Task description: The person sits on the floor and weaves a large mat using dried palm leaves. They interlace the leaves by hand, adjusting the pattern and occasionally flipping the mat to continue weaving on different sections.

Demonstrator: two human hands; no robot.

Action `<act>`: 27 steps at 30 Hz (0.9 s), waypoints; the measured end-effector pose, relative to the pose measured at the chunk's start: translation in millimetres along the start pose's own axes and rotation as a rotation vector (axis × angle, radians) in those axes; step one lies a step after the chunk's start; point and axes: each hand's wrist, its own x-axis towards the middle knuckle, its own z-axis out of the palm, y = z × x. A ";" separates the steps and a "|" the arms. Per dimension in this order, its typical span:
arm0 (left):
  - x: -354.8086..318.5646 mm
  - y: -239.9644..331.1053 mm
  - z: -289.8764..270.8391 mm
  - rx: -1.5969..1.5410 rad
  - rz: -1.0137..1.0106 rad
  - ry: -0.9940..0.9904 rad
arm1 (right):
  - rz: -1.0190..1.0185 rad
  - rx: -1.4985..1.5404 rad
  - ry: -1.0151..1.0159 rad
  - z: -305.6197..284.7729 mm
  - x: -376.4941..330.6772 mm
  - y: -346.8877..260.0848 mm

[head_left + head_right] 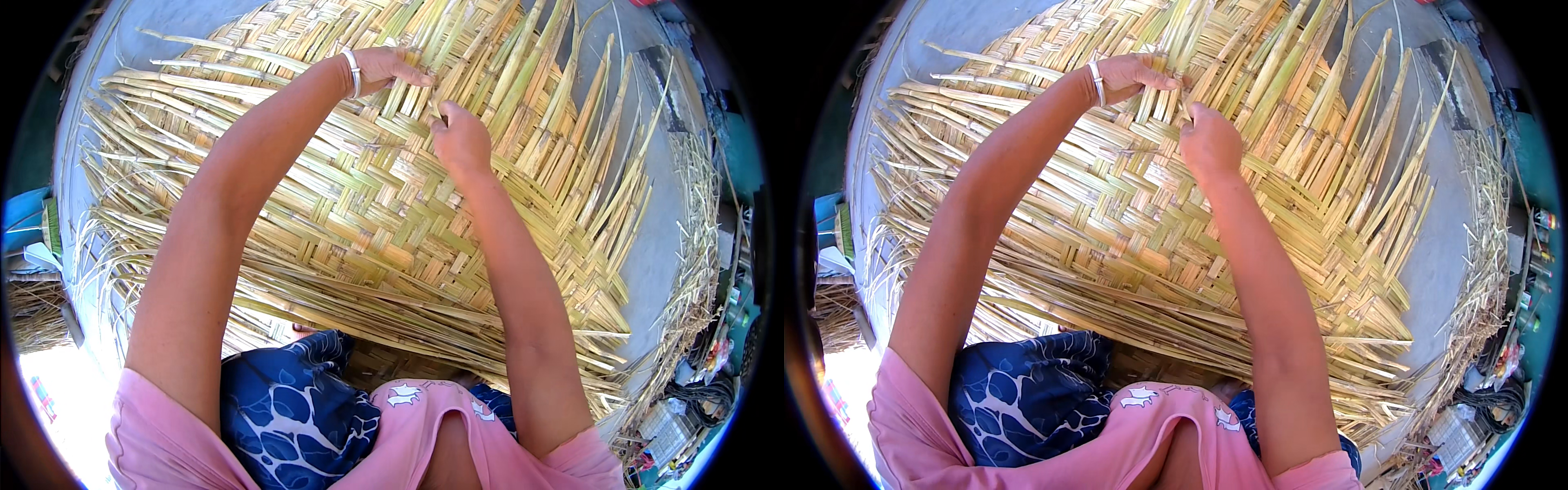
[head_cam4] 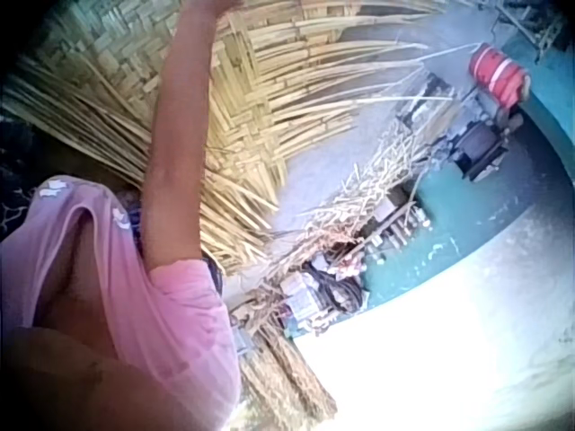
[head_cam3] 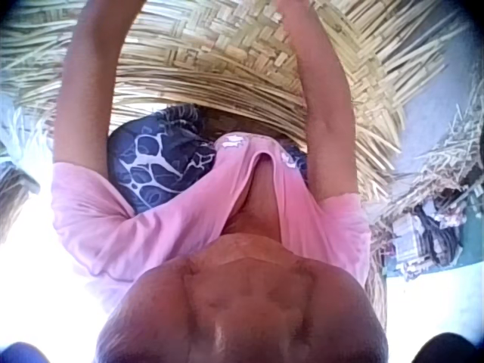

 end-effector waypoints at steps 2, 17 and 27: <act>-8.0 3.7 3.3 -0.021 0.031 -0.022 | -0.048 -0.039 -0.186 -10.0 12.9 0.4; -34.1 -28.8 1.3 0.050 0.039 0.632 | -0.061 -0.045 -0.213 -5.9 19.7 10.8; -50.9 -29.3 15.5 0.479 0.013 0.825 | -0.318 -0.416 0.035 3.1 -29.4 3.4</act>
